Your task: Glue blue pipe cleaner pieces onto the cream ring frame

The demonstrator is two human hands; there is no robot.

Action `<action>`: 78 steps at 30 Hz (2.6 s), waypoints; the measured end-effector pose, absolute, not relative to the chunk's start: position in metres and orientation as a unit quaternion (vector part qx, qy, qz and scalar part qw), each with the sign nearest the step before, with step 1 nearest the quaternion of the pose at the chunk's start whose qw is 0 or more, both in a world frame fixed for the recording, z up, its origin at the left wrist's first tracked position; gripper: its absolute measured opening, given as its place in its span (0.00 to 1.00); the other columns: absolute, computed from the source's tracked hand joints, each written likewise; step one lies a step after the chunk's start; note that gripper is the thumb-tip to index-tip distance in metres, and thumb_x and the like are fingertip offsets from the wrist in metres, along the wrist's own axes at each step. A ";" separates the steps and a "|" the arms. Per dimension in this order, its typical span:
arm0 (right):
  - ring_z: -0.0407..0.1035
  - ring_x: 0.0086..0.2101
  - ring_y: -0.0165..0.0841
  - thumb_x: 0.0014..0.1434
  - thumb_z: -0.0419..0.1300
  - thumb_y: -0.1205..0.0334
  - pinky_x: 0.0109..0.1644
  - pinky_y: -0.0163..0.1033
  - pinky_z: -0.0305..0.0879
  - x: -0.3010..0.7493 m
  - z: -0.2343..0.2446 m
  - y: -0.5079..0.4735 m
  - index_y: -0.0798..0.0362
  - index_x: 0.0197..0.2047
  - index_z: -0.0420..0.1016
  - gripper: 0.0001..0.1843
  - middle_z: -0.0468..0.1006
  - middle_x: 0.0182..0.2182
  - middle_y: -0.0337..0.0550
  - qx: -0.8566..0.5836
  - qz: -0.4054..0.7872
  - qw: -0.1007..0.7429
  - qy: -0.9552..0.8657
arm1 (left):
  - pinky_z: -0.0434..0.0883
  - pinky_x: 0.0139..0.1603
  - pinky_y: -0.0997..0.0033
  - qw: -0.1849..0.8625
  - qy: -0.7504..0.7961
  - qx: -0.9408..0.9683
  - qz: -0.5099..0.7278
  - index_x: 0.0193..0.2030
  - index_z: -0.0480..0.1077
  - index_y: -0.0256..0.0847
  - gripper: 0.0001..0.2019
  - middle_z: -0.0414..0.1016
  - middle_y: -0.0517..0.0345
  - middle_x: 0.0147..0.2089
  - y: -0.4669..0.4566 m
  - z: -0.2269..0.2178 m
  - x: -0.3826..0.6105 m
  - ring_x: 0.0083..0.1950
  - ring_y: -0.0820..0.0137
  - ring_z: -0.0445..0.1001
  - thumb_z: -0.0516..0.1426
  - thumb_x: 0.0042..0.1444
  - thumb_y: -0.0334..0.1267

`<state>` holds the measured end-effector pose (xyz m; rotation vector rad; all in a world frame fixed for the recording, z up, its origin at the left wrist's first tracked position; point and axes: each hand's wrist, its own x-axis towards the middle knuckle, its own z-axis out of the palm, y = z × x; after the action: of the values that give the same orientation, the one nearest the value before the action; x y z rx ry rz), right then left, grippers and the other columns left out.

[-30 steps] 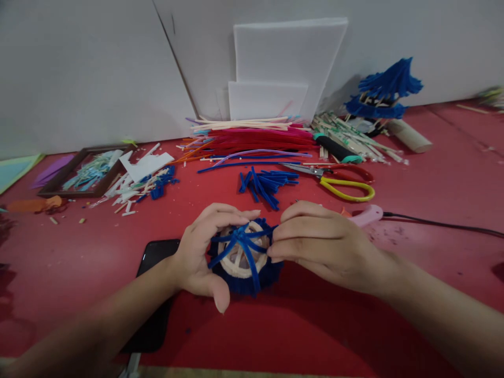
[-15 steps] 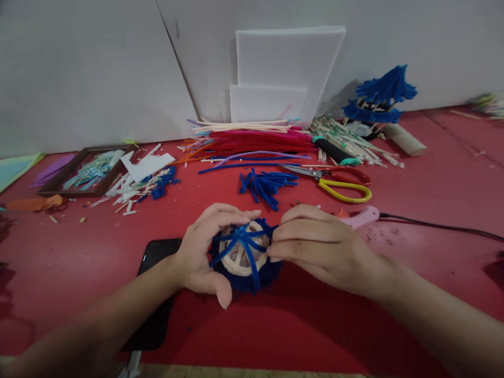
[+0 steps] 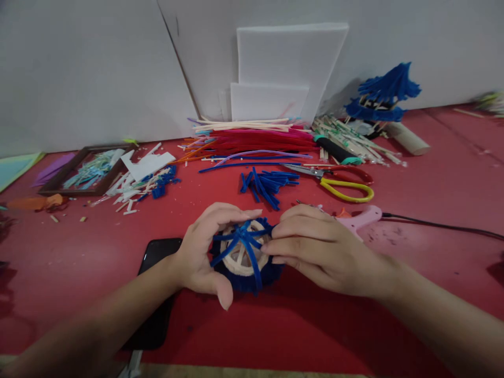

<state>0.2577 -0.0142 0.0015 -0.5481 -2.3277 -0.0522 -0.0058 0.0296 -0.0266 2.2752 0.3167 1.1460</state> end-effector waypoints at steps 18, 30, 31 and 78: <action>0.74 0.44 0.32 0.73 0.56 0.55 0.48 0.38 0.75 0.264 0.004 -0.016 0.49 0.55 0.73 0.12 0.76 0.42 0.45 -0.242 0.046 0.366 -0.898 | 0.78 0.57 0.57 0.296 0.120 0.849 0.420 0.69 0.67 0.45 0.49 0.81 0.43 0.59 0.029 -0.025 -0.007 0.55 0.57 0.80 0.69 0.45 0.70; 0.75 0.44 0.33 0.72 0.55 0.62 0.47 0.39 0.75 0.255 0.007 -0.021 0.48 0.59 0.71 0.14 0.76 0.45 0.46 -0.262 -0.015 0.358 -0.896 | 0.77 0.63 0.59 0.396 0.149 0.791 0.441 0.65 0.68 0.43 0.25 0.81 0.43 0.62 0.020 0.001 -0.002 0.62 0.59 0.81 0.66 0.63 0.40; 0.75 0.45 0.33 0.72 0.55 0.62 0.48 0.40 0.75 0.254 0.006 -0.021 0.49 0.59 0.71 0.15 0.76 0.46 0.47 -0.259 -0.016 0.357 -0.897 | 0.78 0.62 0.62 0.407 0.143 0.789 0.438 0.66 0.66 0.42 0.26 0.82 0.43 0.61 0.020 0.003 -0.002 0.61 0.60 0.83 0.66 0.63 0.36; 0.79 0.41 0.45 0.53 0.59 0.68 0.43 0.49 0.72 0.398 -0.063 0.010 0.43 0.50 0.82 0.22 0.83 0.39 0.51 -0.520 0.032 0.138 -0.842 | 0.69 0.70 0.45 0.228 0.281 0.927 0.095 0.76 0.59 0.45 0.57 0.64 0.38 0.75 0.021 0.068 -0.031 0.74 0.41 0.65 0.75 0.41 0.60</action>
<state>0.3980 0.0096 -0.0633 -1.5029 -2.4360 0.0921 -0.0307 0.0207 0.0683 2.5536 0.7735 0.2625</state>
